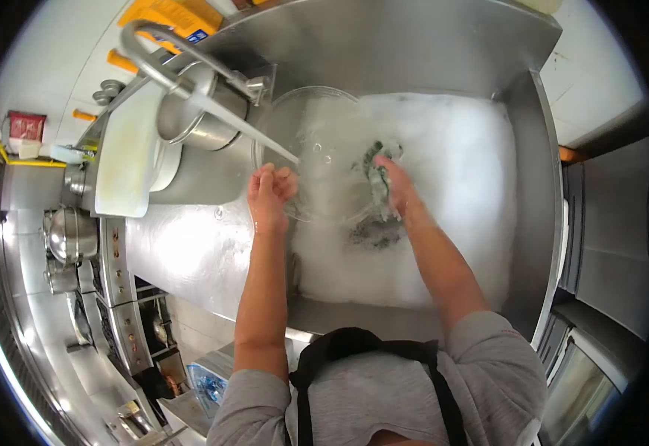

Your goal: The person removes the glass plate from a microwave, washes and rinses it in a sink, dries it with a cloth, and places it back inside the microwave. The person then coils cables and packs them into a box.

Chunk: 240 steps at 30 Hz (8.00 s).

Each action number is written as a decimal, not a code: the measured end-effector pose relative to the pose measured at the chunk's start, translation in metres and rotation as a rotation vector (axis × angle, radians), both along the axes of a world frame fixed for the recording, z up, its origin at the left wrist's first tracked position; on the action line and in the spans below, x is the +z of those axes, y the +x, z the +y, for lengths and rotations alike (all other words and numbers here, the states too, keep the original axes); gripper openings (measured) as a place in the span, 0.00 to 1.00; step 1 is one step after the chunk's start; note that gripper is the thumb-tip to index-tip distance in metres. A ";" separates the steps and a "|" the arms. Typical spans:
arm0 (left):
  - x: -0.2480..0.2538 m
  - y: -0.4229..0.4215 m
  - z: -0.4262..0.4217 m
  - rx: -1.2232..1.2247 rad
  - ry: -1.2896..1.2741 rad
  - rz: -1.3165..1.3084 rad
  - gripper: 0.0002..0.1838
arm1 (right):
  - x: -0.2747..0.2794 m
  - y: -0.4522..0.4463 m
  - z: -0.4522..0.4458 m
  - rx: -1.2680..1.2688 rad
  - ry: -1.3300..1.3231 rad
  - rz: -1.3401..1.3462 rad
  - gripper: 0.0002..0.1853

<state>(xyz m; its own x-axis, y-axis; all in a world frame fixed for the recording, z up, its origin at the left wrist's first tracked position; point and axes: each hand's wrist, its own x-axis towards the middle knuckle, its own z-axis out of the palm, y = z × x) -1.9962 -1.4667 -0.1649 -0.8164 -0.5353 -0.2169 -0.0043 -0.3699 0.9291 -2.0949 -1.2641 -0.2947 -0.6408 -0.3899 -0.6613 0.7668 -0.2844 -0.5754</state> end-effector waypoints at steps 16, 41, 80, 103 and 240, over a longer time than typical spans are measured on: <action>0.014 0.058 -0.082 0.185 0.047 -0.066 0.15 | 0.103 0.071 -0.108 0.477 1.162 1.591 0.17; 0.022 0.055 -0.082 0.199 -0.007 -0.154 0.15 | 0.110 0.055 -0.091 0.696 1.046 1.727 0.04; 0.018 0.056 -0.084 0.131 -0.066 -0.234 0.16 | 0.115 0.050 -0.172 0.251 0.920 1.940 0.17; 0.020 0.052 -0.081 0.121 -0.098 -0.211 0.15 | 0.119 0.036 -0.192 0.269 1.022 1.856 0.15; 0.038 0.051 0.000 -0.356 0.392 0.301 0.32 | 0.255 -0.018 -0.144 0.167 -0.038 0.649 0.17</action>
